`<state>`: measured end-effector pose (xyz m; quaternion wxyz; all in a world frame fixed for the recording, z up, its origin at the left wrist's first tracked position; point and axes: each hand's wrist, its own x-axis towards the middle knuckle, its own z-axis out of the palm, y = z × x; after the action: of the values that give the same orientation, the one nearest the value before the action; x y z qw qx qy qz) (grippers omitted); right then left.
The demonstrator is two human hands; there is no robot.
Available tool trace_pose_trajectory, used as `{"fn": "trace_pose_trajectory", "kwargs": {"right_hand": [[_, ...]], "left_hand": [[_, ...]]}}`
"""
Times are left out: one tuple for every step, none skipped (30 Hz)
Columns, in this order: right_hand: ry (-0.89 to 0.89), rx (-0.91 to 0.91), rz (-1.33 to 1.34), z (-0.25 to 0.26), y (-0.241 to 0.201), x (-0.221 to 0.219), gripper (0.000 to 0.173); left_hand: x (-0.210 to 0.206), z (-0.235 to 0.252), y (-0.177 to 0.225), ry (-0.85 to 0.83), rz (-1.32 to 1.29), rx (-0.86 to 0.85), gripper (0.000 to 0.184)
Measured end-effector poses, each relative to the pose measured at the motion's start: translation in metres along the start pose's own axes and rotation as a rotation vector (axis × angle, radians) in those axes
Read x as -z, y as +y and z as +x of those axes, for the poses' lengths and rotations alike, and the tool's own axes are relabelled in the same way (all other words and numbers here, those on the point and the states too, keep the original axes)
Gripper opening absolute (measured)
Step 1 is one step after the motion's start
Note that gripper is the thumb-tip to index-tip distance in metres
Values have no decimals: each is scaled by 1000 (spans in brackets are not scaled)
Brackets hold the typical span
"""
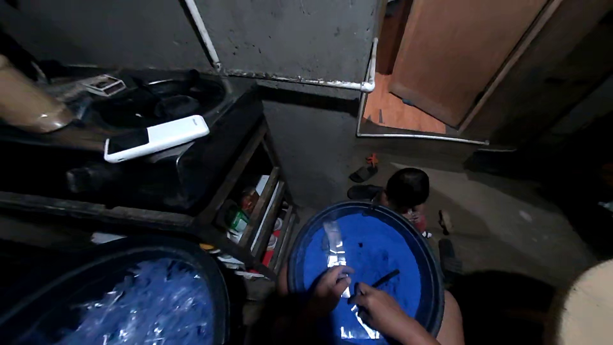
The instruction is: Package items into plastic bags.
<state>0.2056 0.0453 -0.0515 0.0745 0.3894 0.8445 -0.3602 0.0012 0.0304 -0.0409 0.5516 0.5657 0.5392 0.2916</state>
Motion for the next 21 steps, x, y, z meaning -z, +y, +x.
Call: {"fn": "trace_pose_trajectory", "kwargs": {"right_hand": [[-4,-6,-17,2,1,-6,29],[-2,-16,-24,3,1,-10,27],[2,-22,-23,2,0,-12,24],[6,-23,-19,1,1,-13,22],[14,-24,-12,0,1,-13,22],[17,-32,-2,-2,2,-12,21],[18,-40,5,-4,3,-11,21],[6,-50,9,-6,3,-8,22],[-5,-55,6,-8,4,-6,23],[-20,-59,-2,-9,4,-5,26],[-46,-75,-13,-10,4,-5,27],[-91,-114,-34,-12,2,-4,27],[-143,-180,-63,-15,-2,-2,28],[-187,-256,-96,-18,-8,0,30],[-223,-335,-126,-21,-13,3,32],[-239,-402,-150,-25,-16,6,35],[-252,-456,-163,-30,-17,8,38],[-267,-491,-161,-34,-16,10,43],[-285,-519,-158,-38,-14,11,49],[-301,-545,-152,-41,-13,12,55],[-319,-565,-147,-43,-12,13,60]], "left_hand": [[1,0,0,23,-14,-9,35],[2,-2,1,42,-24,-11,34],[3,-4,1,59,-27,-9,33],[5,-7,-1,73,-22,-6,33],[6,-9,-5,85,-17,-14,32],[7,-11,-10,82,-12,-16,32],[9,-12,-12,60,-17,-1,32],[10,-13,-13,45,-23,16,33],[10,-14,-14,41,-23,21,33],[10,-15,-16,43,-30,13,33],[10,-16,-16,51,-36,10,34],[9,-17,-16,59,-42,8,34],[8,-17,-16,65,-50,5,34],[8,-17,-15,68,-52,2,34],[8,-17,-15,71,-51,2,33],[8,-17,-16,80,-49,3,32],[7,-17,-17,97,-46,2,31],[6,-18,-18,111,-45,-5,31],[6,-19,-19,121,-46,-15,30],[5,-19,-21,132,-50,-29,30],[5,-19,-21,133,-50,-39,30]]}}
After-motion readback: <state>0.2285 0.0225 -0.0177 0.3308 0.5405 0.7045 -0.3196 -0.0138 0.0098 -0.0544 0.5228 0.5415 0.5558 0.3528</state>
